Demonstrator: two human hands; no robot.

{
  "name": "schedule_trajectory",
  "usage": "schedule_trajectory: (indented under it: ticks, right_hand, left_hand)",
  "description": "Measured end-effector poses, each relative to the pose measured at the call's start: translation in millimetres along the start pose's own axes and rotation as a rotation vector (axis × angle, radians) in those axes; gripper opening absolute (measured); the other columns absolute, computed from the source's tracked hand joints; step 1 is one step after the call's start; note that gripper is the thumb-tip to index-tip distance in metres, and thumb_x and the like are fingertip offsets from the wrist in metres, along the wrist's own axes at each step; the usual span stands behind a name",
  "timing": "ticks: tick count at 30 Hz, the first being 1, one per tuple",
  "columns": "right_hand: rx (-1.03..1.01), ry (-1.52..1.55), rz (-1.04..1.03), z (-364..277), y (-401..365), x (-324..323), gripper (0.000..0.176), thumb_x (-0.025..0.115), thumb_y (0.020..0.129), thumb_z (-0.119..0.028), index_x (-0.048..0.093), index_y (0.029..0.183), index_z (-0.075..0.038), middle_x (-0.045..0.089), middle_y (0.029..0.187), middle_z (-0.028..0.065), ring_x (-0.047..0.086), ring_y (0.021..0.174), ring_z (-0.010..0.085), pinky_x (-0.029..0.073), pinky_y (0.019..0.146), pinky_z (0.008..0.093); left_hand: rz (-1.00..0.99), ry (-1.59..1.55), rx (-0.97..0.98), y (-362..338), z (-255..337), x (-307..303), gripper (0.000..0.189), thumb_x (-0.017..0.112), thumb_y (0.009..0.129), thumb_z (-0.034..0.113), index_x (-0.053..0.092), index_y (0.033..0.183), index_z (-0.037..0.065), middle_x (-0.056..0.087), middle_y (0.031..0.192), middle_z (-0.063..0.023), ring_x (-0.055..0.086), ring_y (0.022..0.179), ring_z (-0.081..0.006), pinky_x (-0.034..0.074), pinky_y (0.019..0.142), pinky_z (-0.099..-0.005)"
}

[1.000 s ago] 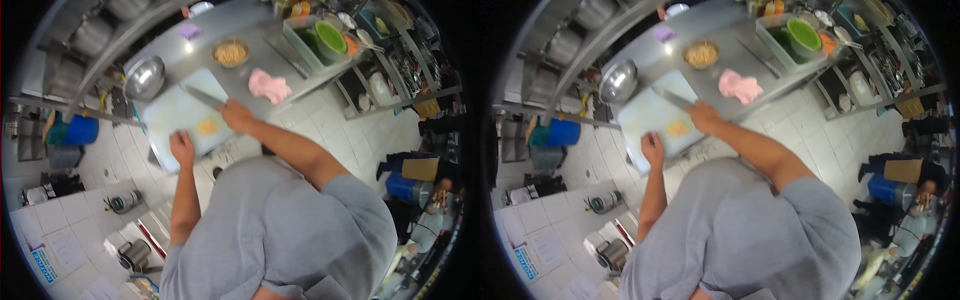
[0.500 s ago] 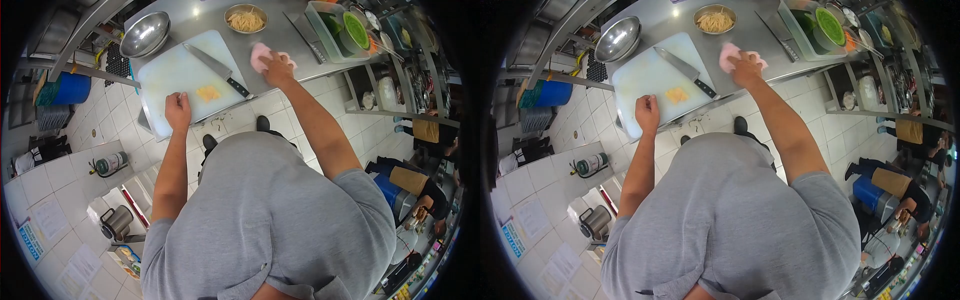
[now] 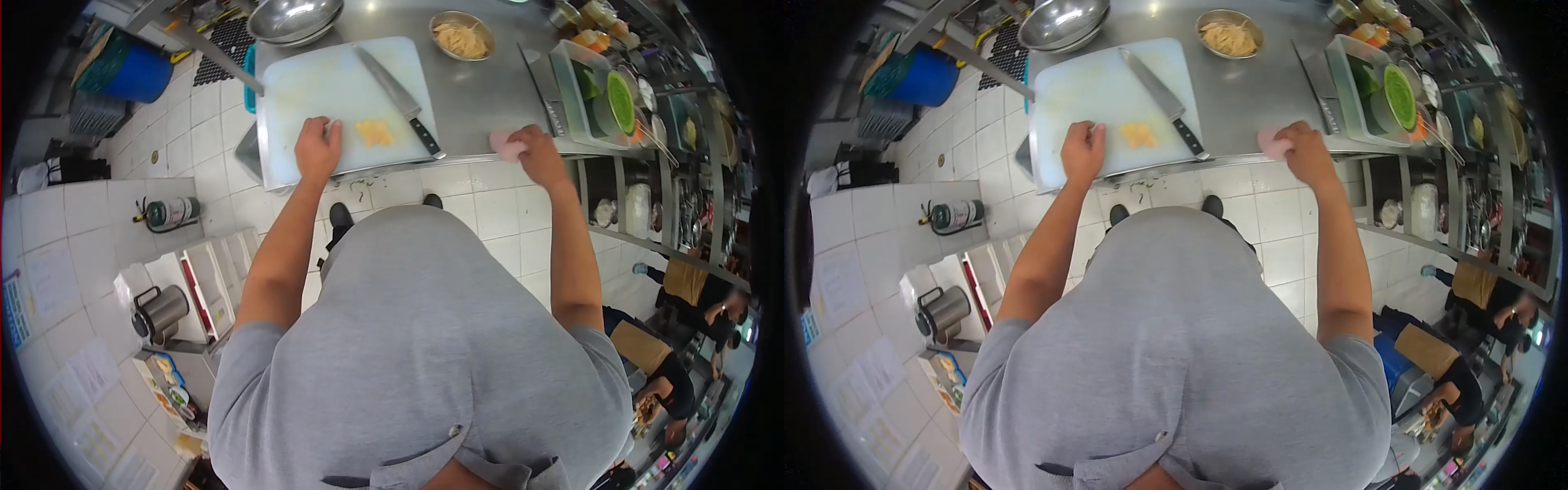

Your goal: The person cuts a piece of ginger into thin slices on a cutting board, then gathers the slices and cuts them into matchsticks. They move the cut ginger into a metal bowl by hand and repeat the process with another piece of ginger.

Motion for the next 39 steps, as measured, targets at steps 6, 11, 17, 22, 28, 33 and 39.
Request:
schedule_trajectory:
  ticks: [6, 11, 17, 22, 28, 33, 39]
  right_hand:
    - [0.033, 0.052, 0.129, -103, 53, 76, 0.047, 0.070, 0.100, -0.015, 0.073, 0.146, -0.018, 0.067, 0.147, 0.0216, 0.070, 0.134, 0.0426, 0.059, 0.109, 0.0556]
    - [0.065, 0.036, -0.071, -176, 66, 114, 0.075, 0.072, 0.096, -0.011, 0.054, 0.168, -0.014, 0.064, 0.144, 0.0252, 0.065, 0.137, 0.0471, 0.056, 0.115, 0.0557]
    - [0.142, 0.135, -0.222, -141, 45, 98, 0.074, 0.066, 0.097, -0.011, 0.047, 0.169, -0.009, 0.070, 0.140, 0.0319, 0.069, 0.130, 0.0504, 0.056, 0.112, 0.0568]
    - [0.254, 0.275, -0.195, -131, 4, 86, 0.052, 0.062, 0.109, -0.028, 0.058, 0.155, -0.005, 0.080, 0.123, 0.0307, 0.076, 0.115, 0.0508, 0.058, 0.101, 0.0598]
    - [0.294, 0.220, -0.183, -140, -18, 89, 0.039, 0.060, 0.115, -0.036, 0.065, 0.136, -0.003, 0.082, 0.106, 0.0274, 0.078, 0.102, 0.0524, 0.059, 0.090, 0.0641]
    - [0.242, 0.107, -0.116, -162, -29, 93, 0.034, 0.057, 0.115, -0.029, 0.065, 0.134, -0.002, 0.082, 0.108, 0.0277, 0.078, 0.101, 0.0505, 0.060, 0.090, 0.0642]
    - [0.186, 0.086, -0.178, -178, -31, 92, 0.036, 0.059, 0.113, -0.028, 0.066, 0.138, -0.002, 0.081, 0.109, 0.0280, 0.079, 0.102, 0.0485, 0.061, 0.091, 0.0616]
  left_hand:
    - [-0.118, -0.005, 0.167, -2, 20, -1, 0.033, 0.084, 0.096, 0.027, 0.078, 0.122, 0.007, 0.074, 0.114, -0.0146, 0.074, 0.104, -0.0366, 0.060, 0.088, -0.0485]
    - [-0.264, -0.021, 0.337, -5, 39, 11, 0.047, 0.094, 0.084, 0.021, 0.080, 0.128, 0.010, 0.074, 0.124, -0.0115, 0.069, 0.123, -0.0374, 0.053, 0.104, -0.0527]
    - [-0.336, 0.019, 0.242, -6, 42, 11, 0.044, 0.095, 0.086, 0.026, 0.083, 0.124, 0.009, 0.073, 0.129, -0.0085, 0.066, 0.122, -0.0316, 0.046, 0.106, -0.0497]
    - [-0.312, 0.010, 0.286, -17, 55, 25, 0.041, 0.094, 0.088, 0.028, 0.082, 0.123, 0.010, 0.073, 0.128, -0.0071, 0.066, 0.122, -0.0293, 0.045, 0.107, -0.0495]
    - [-0.392, -0.021, 0.305, -3, 61, 23, 0.038, 0.093, 0.087, 0.025, 0.081, 0.119, 0.009, 0.073, 0.127, -0.0079, 0.068, 0.122, -0.0306, 0.047, 0.107, -0.0488]
    - [-0.470, -0.065, 0.272, 12, 65, 8, 0.036, 0.090, 0.087, 0.019, 0.079, 0.120, 0.009, 0.075, 0.121, -0.0112, 0.071, 0.120, -0.0342, 0.051, 0.105, -0.0493]
    - [-0.502, -0.013, 0.267, -5, 70, 29, 0.028, 0.090, 0.088, 0.014, 0.078, 0.111, 0.003, 0.079, 0.109, -0.0159, 0.073, 0.109, -0.0408, 0.058, 0.096, -0.0528]
Point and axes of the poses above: each hand's wrist, its own y-axis towards the middle knuckle, its own x-axis out of the palm, z = x × y, the point moved 3 cm from there along y, towards the middle knuckle
